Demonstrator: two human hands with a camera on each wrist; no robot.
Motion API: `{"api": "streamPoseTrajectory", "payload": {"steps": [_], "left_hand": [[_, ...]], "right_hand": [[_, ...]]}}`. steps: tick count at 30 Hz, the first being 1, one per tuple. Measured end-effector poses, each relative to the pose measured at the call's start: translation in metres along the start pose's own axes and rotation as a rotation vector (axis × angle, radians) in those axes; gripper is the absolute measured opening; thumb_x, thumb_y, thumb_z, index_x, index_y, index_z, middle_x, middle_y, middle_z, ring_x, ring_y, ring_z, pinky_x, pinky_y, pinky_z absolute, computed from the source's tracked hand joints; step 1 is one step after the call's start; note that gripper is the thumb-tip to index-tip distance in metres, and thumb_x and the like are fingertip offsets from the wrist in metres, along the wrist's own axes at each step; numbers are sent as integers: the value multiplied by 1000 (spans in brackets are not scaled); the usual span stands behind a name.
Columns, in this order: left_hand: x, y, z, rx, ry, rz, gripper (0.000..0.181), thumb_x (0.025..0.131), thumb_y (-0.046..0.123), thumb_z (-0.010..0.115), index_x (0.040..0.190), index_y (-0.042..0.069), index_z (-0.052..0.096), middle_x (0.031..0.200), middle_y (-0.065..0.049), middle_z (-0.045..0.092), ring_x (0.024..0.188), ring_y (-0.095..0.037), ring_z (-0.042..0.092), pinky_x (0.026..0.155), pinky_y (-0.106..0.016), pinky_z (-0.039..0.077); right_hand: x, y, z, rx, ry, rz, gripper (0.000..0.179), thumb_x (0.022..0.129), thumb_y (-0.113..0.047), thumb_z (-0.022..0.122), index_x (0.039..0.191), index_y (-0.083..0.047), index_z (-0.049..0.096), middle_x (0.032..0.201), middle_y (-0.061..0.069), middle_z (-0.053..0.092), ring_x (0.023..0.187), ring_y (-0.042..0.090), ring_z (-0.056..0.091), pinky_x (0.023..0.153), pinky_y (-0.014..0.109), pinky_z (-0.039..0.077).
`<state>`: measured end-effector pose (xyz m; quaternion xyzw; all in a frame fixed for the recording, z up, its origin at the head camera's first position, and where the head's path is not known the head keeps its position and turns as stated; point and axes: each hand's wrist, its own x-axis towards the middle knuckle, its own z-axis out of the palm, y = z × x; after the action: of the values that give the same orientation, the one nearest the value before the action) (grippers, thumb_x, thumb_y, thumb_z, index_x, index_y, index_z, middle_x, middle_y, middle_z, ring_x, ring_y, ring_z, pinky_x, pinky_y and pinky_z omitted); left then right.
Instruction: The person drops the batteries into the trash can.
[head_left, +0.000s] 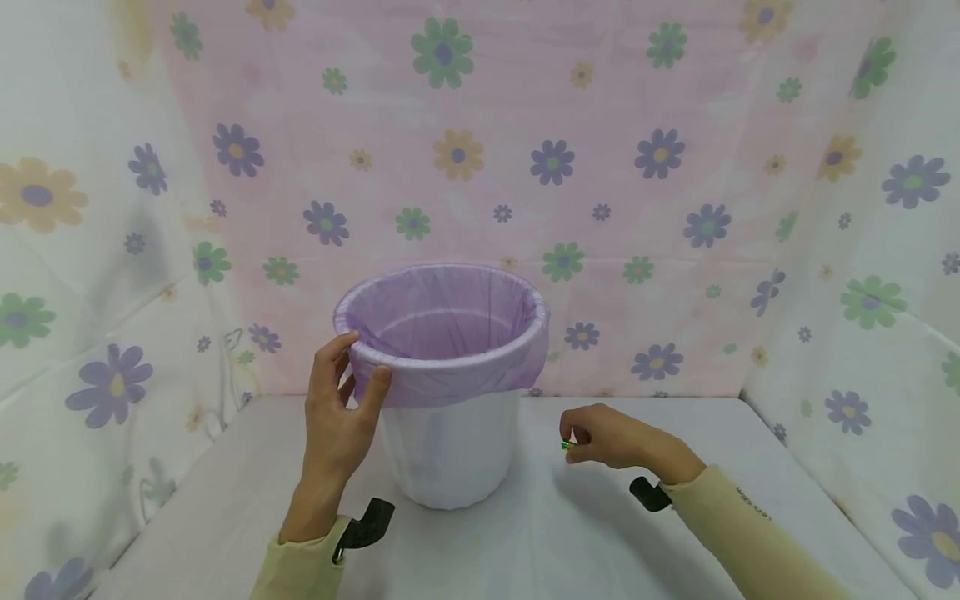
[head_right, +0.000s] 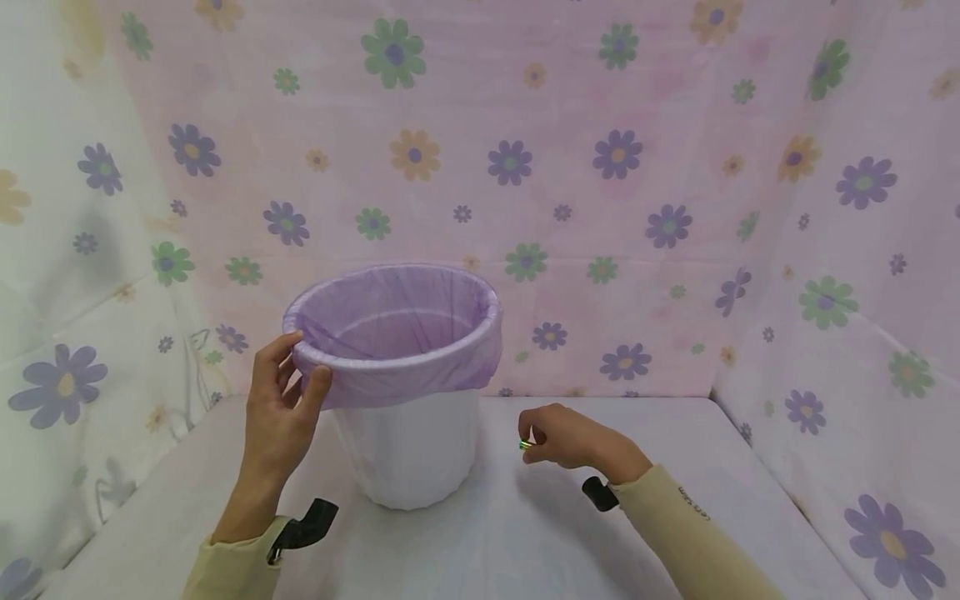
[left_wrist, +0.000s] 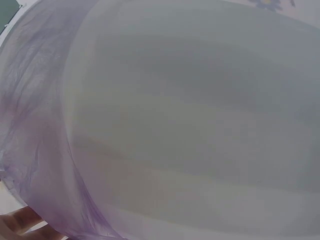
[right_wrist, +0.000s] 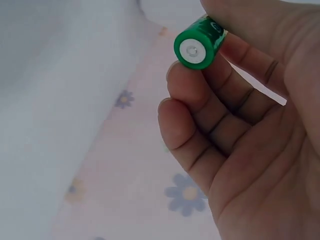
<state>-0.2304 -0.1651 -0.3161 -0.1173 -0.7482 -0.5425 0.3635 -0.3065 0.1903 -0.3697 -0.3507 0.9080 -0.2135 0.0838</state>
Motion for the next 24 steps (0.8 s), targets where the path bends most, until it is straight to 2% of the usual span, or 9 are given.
{"api": "streamPoseTrajectory", "payload": {"steps": [2,6,9,18,24], "left_hand": [[-1,-2,-1,-4,-1,9,52,88,11,67,136,14,45,142,-6,41,133,-30,39,103,-57,36],[-3,16,-1,-13,-3,10,50,89,10,65,135,11,45,142,-8,41,133,-32,38,103,-58,35],[-5,32,-1,-16,-1,10,48,89,7,64,133,3,44,140,-13,42,133,-35,39,103,-59,35],[-4,34,2,-2,-12,27,49,89,5,63,132,-2,42,139,-18,41,132,-37,39,102,-59,36],[-4,35,-1,1,5,25,48,89,4,64,131,-2,43,138,-19,41,131,-37,40,102,-58,37]], "right_hand": [[-5,-7,-8,0,2,-12,15,86,-18,71,97,-16,61,67,-6,50,60,7,45,59,26,44],[-15,-22,-27,-3,12,-43,15,87,-18,71,97,-15,61,67,-5,50,60,7,45,59,26,44],[-21,-32,-40,-19,22,-60,14,87,-19,71,97,-18,61,69,-6,50,61,7,45,58,25,44],[-32,-55,-74,-77,74,-99,16,88,-21,70,97,-25,58,74,-8,52,65,9,49,59,26,47],[-29,-72,-98,-91,133,-202,15,87,-22,71,97,-22,60,75,-9,52,66,9,50,58,26,47]]}}
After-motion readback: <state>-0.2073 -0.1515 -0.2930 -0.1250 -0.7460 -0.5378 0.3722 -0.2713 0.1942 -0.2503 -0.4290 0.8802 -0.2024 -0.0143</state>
